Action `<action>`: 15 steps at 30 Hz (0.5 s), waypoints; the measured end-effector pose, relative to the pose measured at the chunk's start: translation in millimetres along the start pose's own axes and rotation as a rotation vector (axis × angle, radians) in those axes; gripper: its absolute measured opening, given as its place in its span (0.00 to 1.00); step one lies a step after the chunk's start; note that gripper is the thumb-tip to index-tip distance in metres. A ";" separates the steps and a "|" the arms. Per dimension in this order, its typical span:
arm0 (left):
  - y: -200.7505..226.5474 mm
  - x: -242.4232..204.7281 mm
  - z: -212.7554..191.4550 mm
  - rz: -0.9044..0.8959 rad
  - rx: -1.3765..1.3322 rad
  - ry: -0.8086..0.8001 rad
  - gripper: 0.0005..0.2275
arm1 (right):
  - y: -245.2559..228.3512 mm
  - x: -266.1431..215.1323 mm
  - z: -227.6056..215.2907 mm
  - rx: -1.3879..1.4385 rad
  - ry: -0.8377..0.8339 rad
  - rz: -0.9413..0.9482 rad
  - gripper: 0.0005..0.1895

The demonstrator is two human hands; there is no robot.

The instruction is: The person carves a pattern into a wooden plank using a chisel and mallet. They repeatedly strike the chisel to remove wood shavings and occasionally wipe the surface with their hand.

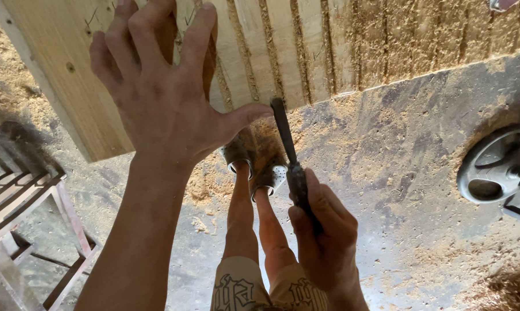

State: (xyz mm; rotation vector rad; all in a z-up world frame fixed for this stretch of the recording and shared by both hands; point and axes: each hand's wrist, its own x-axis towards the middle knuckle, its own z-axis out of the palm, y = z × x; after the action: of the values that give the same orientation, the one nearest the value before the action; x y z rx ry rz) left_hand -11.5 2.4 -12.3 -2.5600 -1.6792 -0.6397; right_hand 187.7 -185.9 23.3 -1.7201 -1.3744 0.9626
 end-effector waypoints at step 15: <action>4.4 8.8 -7.3 -0.047 -0.057 0.013 0.45 | -15.3 9.3 0.3 0.141 -0.001 0.216 0.27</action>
State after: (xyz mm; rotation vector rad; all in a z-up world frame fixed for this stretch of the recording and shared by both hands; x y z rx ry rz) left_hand -7.0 6.6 -1.7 -2.5555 -1.7468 -0.7155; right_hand 182.0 -174.1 35.6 -1.7848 -1.1088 1.1509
